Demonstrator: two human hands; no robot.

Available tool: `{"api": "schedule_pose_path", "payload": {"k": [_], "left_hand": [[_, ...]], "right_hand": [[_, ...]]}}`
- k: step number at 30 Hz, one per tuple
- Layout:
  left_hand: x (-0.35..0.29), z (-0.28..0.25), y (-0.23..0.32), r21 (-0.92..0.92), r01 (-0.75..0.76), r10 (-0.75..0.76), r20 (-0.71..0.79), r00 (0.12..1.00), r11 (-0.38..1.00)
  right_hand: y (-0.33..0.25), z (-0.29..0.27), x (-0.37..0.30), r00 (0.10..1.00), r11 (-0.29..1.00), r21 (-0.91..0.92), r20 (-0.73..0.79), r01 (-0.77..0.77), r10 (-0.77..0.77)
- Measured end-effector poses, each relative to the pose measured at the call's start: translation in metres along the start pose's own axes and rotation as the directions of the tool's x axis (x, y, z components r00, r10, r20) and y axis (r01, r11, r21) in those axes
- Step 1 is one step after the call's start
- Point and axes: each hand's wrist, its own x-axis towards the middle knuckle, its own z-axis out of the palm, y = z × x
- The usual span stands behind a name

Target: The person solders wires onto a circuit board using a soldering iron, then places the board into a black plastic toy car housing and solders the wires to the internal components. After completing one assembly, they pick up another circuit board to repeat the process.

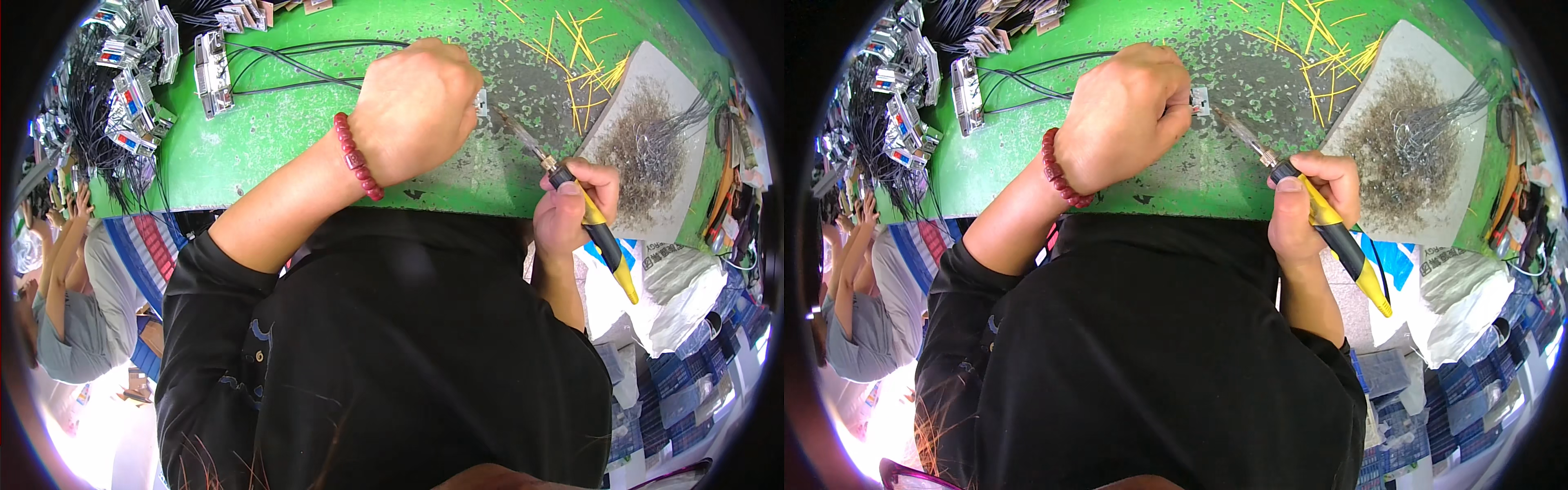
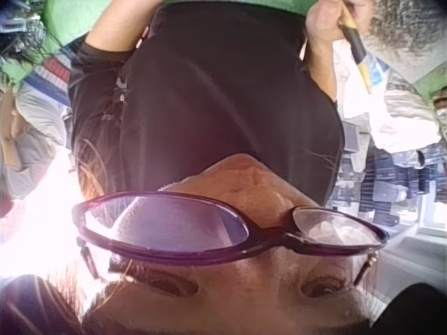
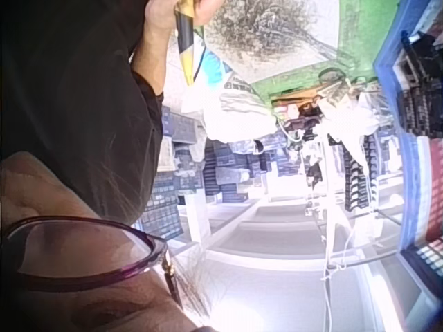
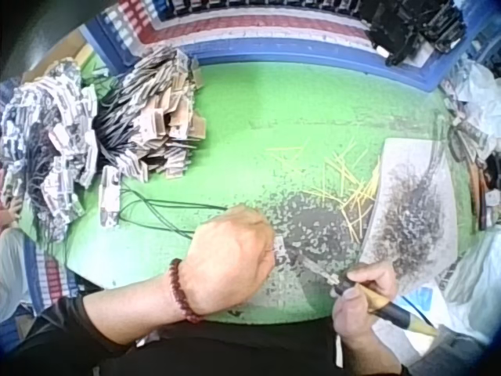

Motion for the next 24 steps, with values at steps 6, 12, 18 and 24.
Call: {"api": "schedule_pose_path", "payload": {"k": [6, 12, 18, 24], "left_hand": [[0.000, 0.003, -0.007, -0.043, -0.078, 0.078, 0.003, 0.997, 0.996], [-0.001, 0.000, -0.012, -0.099, -0.102, 0.103, 0.011, 0.995, 0.990], [0.003, -0.002, -0.006, 0.026, -0.078, 0.075, 0.085, 0.994, 0.997], [0.006, -0.006, -0.004, 0.047, -0.044, 0.036, 0.164, 0.986, 0.998]], "right_hand": [[0.000, 0.000, 0.000, 1.000, 1.000, -0.001, 0.008, -0.002, 0.002], [0.001, -0.001, -0.001, 1.000, 1.000, 0.006, 0.008, 0.002, -0.002], [-0.004, 0.002, 0.000, 0.999, 0.999, -0.017, 0.014, -0.030, 0.030], [-0.004, 0.003, 0.000, 0.996, 0.997, -0.018, 0.054, -0.070, 0.071]]}}
